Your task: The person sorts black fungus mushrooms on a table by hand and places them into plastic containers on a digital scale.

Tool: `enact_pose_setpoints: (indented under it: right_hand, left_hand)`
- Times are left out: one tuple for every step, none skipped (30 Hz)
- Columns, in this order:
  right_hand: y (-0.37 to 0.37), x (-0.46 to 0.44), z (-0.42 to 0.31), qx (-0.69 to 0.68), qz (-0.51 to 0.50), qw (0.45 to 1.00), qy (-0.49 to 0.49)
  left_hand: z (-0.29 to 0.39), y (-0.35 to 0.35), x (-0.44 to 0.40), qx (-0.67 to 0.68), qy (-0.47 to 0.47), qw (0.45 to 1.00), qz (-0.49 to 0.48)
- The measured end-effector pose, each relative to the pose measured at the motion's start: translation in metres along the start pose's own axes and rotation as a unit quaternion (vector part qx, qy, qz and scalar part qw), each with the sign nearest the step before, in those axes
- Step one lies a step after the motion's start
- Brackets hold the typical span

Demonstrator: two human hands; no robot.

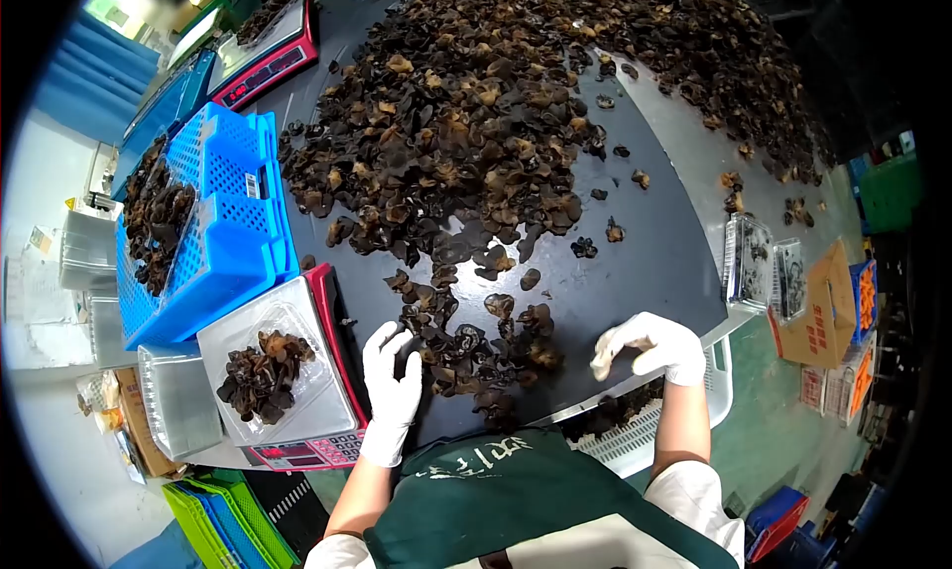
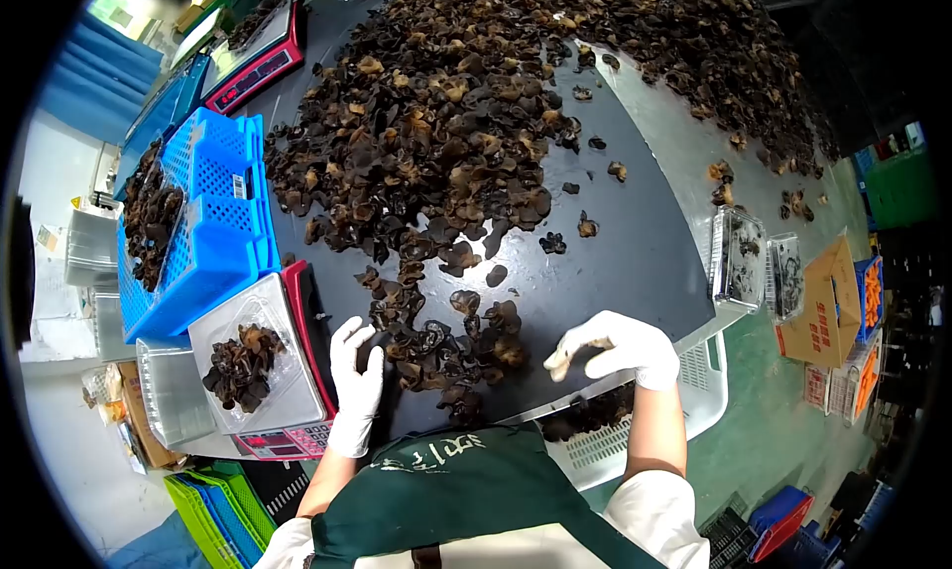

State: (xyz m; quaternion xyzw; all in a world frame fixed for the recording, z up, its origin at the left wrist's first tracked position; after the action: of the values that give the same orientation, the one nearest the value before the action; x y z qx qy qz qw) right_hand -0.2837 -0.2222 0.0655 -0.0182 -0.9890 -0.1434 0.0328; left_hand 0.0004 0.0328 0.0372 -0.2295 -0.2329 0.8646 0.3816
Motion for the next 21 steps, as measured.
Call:
enact_pose_setpoints:
  right_hand:
    - [0.003,-0.001,-0.01,0.064,0.041,0.997,0.01]
    - [0.006,-0.002,-0.012,0.173,0.118,0.971,0.113]
    - [0.013,-0.012,-0.003,0.212,0.207,0.945,0.138]
    - [0.018,-0.025,0.0,0.293,0.262,0.904,0.166]
    - [0.022,-0.037,0.003,0.37,0.314,0.853,0.191]
    - [0.023,-0.048,0.015,0.422,0.34,0.827,0.15]
    - [0.021,-0.059,0.034,0.473,0.363,0.796,0.108]
    - [0.018,-0.07,0.053,0.53,0.38,0.757,0.032]
    - [0.019,-0.079,0.062,0.616,0.376,0.691,0.034]
    - [0.02,-0.084,0.068,0.636,0.377,0.672,0.052]
    - [0.021,-0.086,0.073,0.654,0.377,0.652,0.071]
    - [0.021,-0.086,0.074,0.652,0.377,0.654,0.072]
    - [0.02,-0.086,0.073,0.658,0.366,0.653,0.084]
    - [0.018,-0.085,0.072,0.665,0.355,0.65,0.094]
    - [0.015,-0.084,0.071,0.665,0.355,0.65,0.096]
    - [0.013,-0.082,0.07,0.636,0.36,0.676,0.093]
    - [0.011,-0.08,0.069,0.607,0.366,0.7,0.09]
    - [0.012,-0.076,0.061,0.571,0.378,0.726,0.063]
    - [0.015,-0.07,0.052,0.572,0.377,0.726,0.062]
    - [0.017,-0.062,0.042,0.479,0.394,0.781,0.075]
    - [0.021,-0.052,0.032,0.379,0.406,0.827,0.086]
  left_hand:
    - [-0.002,0.003,0.0,0.015,-0.01,1.0,-0.006]
    - [-0.001,0.005,-0.002,0.022,-0.009,1.0,-0.008]
    - [0.0,0.007,-0.003,0.028,-0.008,1.0,-0.01]
    - [0.002,0.009,-0.005,0.029,-0.006,1.0,-0.012]
    - [0.006,0.01,-0.006,0.024,0.003,1.0,-0.017]
    - [0.009,0.011,-0.007,0.018,0.011,1.0,-0.022]
    - [0.011,0.011,-0.007,0.016,0.013,1.0,-0.022]
    - [0.012,0.01,-0.007,0.015,0.017,0.999,-0.023]
    - [0.012,0.009,-0.007,0.014,0.02,0.999,-0.023]
    - [0.01,0.008,-0.006,0.0,0.028,0.999,-0.024]
    - [0.008,0.006,-0.005,-0.002,0.027,0.999,-0.026]
    - [0.007,0.005,-0.004,0.006,0.015,1.0,-0.02]
    - [0.006,0.004,-0.002,0.016,0.004,1.0,-0.014]
    - [0.006,0.003,-0.001,0.013,0.002,1.0,-0.013]
    - [0.006,0.003,-0.001,0.014,0.002,1.0,-0.013]
    - [0.006,0.003,0.0,0.011,0.001,1.0,-0.011]
    - [0.006,0.003,0.0,0.008,0.0,1.0,-0.009]
    - [0.006,0.004,0.0,0.007,0.004,1.0,-0.004]
    - [0.006,0.003,0.0,0.007,0.004,1.0,-0.003]
    - [0.007,0.002,0.0,0.006,0.004,1.0,-0.001]
    - [0.008,0.0,0.0,0.005,0.004,1.0,0.001]
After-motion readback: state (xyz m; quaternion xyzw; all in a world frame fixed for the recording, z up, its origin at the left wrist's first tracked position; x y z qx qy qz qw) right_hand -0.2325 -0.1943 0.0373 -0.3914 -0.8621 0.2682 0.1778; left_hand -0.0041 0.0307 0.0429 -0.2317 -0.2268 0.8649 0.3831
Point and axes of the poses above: each hand's wrist, its own x-axis away from the middle knuckle, its own y-axis out of the palm, z = x × y, the point moved 1 cm from there along -x, towards the middle knuckle, and after that the axes turned 10 degrees about x, right-handed, at the moved point
